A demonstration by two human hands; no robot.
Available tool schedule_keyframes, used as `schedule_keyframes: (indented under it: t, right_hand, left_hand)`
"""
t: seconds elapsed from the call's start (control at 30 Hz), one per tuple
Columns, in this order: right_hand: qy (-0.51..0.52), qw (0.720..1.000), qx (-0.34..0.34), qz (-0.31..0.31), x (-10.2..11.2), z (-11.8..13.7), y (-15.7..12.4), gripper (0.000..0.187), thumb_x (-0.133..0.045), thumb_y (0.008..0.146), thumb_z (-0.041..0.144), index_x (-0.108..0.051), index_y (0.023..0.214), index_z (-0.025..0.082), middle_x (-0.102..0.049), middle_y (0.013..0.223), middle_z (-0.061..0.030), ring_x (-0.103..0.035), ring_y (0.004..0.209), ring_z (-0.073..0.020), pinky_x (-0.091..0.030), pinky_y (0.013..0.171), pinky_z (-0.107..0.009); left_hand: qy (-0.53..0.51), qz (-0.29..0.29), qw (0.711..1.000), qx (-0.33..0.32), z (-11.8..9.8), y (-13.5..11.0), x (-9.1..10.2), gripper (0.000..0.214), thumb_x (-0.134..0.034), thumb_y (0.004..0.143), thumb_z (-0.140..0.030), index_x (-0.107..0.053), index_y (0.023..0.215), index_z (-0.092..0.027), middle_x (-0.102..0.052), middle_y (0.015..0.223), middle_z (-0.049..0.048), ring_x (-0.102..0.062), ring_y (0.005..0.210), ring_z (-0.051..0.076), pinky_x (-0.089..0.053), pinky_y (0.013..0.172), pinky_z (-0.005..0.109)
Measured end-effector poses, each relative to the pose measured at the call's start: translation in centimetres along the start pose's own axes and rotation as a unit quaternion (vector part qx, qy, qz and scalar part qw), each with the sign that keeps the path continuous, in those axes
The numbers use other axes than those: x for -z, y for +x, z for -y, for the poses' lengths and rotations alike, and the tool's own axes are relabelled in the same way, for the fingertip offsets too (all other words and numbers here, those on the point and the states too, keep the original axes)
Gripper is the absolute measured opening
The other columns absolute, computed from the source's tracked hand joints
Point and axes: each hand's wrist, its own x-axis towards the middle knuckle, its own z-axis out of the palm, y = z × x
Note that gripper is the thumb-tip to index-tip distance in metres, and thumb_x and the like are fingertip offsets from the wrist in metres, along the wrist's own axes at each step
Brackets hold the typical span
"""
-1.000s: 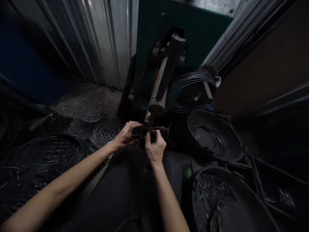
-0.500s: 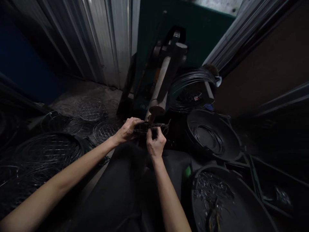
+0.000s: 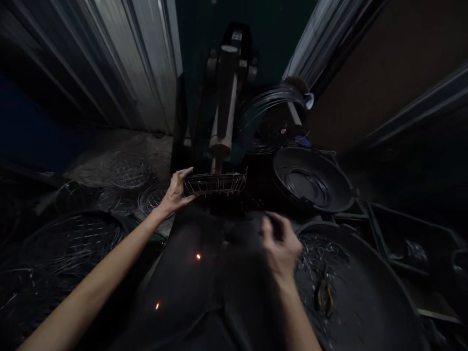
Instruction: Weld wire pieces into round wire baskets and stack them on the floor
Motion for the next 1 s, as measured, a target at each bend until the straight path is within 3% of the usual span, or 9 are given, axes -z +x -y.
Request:
schedule_keyframes:
  t: [0.07, 0.13, 0.23, 0.3, 0.47, 0.67, 0.83, 0.93, 1.0]
  right_hand:
    - [-0.111, 0.986, -0.097, -0.08, 4.5, -5.5, -1.4, 0.035, -0.051, 0.08, 0.047, -0.063, 0.092, 0.016, -0.067, 0.086, -0.0116, -0.064, 0.077, -0.0249, -0.05, 0.073, -0.035]
    - [-0.253, 0.945, -0.192, -0.077, 7.9, -11.1, -2.6, 0.036, -0.044, 0.08, 0.045, -0.063, 0.091, 0.016, -0.067, 0.083, -0.0166, -0.065, 0.076, -0.0304, -0.051, 0.067, -0.039]
    - [-0.399, 0.873, -0.229, 0.164, 9.7, -17.3, -4.7, 0.028, -0.044, 0.079, 0.039, -0.064, 0.081, 0.019, -0.066, 0.068, -0.0129, -0.066, 0.066, -0.0306, -0.052, 0.059, -0.039]
    - [-0.4, 0.854, -0.212, 0.257, 9.1, -19.2, -6.1, 0.021, -0.05, 0.075, 0.034, -0.066, 0.078, 0.021, -0.066, 0.065, -0.008, -0.067, 0.067, -0.0272, -0.053, 0.06, -0.035]
    - [-0.39, 0.844, -0.198, 0.311, 8.1, -20.3, -7.2, 0.017, -0.06, 0.072, 0.023, -0.07, 0.085, 0.02, -0.069, 0.079, -0.0059, -0.068, 0.081, -0.0216, -0.052, 0.072, -0.027]
    - [-0.422, 0.822, -0.165, 0.346, 9.1, -20.2, -7.5, 0.025, -0.047, 0.084, 0.012, -0.071, 0.094, 0.013, -0.063, 0.104, -0.0192, -0.06, 0.099, -0.0274, -0.048, 0.078, -0.034]
    - [-0.407, 0.826, -0.176, 0.349, 7.2, -20.7, -6.7, 0.04, -0.034, 0.088, 0.003, -0.063, 0.114, 0.011, -0.063, 0.11, -0.0178, -0.062, 0.096, -0.0209, -0.045, 0.08, -0.027]
    - [-0.405, 0.823, -0.203, 0.343, 7.0, -21.3, -6.1, 0.031, -0.044, 0.088, 0.011, -0.065, 0.11, 0.012, -0.068, 0.099, -0.017, -0.065, 0.088, -0.0237, -0.046, 0.074, -0.029]
    - [-0.404, 0.825, -0.215, 0.332, 8.0, -21.3, -5.9, 0.025, -0.053, 0.085, 0.018, -0.068, 0.103, 0.012, -0.07, 0.09, -0.0162, -0.066, 0.085, -0.0259, -0.047, 0.073, -0.03]
  left_hand:
    - [-0.014, 0.007, 1.0, 0.016, 0.7, -0.2, -0.1, 0.063, -0.067, 0.074, -0.027, -0.039, 0.13, -0.019, -0.049, 0.112, 0.0086, -0.049, 0.107, 0.023, -0.041, 0.094, 0.04]
    - [-0.032, -0.002, 0.999, 0.015, 0.9, -0.3, -0.1, 0.054, -0.067, 0.073, -0.025, -0.046, 0.122, -0.018, -0.05, 0.104, 0.0057, -0.051, 0.099, 0.02, -0.044, 0.089, 0.037]
    - [-0.051, -0.005, 0.999, 0.001, -0.2, -1.1, 0.1, 0.05, -0.066, 0.073, -0.024, -0.047, 0.119, -0.018, -0.05, 0.102, 0.0051, -0.053, 0.095, 0.018, -0.047, 0.086, 0.034]
    - [-0.056, 0.011, 0.998, -0.001, -1.6, -2.0, 0.3, 0.051, -0.066, 0.075, -0.026, -0.046, 0.12, -0.019, -0.051, 0.101, 0.0047, -0.054, 0.094, 0.018, -0.047, 0.085, 0.034]
    - [-0.087, 0.036, 0.995, 0.043, -5.2, -3.6, 0.2, 0.061, -0.073, 0.069, -0.037, -0.043, 0.12, -0.021, -0.056, 0.108, 0.0043, -0.058, 0.097, 0.02, -0.049, 0.085, 0.034]
    - [-0.088, 0.152, 0.983, 0.047, -7.8, -3.6, -1.2, 0.055, -0.07, 0.071, -0.038, -0.046, 0.118, -0.02, -0.057, 0.11, 0.0063, -0.057, 0.102, 0.022, -0.047, 0.091, 0.038]
    - [-0.016, 0.167, 0.984, 0.06, -8.4, -4.2, -2.0, 0.069, -0.07, 0.072, -0.044, -0.041, 0.131, -0.025, -0.047, 0.121, 0.0105, -0.046, 0.114, 0.03, -0.039, 0.097, 0.052]
    - [-0.06, 0.19, 0.978, 0.062, -7.9, -5.2, -2.4, 0.082, -0.069, 0.073, -0.045, -0.025, 0.141, -0.027, -0.04, 0.126, 0.0116, -0.042, 0.12, 0.028, -0.038, 0.1, 0.049]
    - [-0.099, 0.155, 0.98, 0.074, -7.5, -5.8, -2.6, 0.082, -0.069, 0.073, -0.044, -0.025, 0.139, -0.024, -0.044, 0.122, 0.0104, -0.047, 0.116, 0.024, -0.04, 0.1, 0.044]
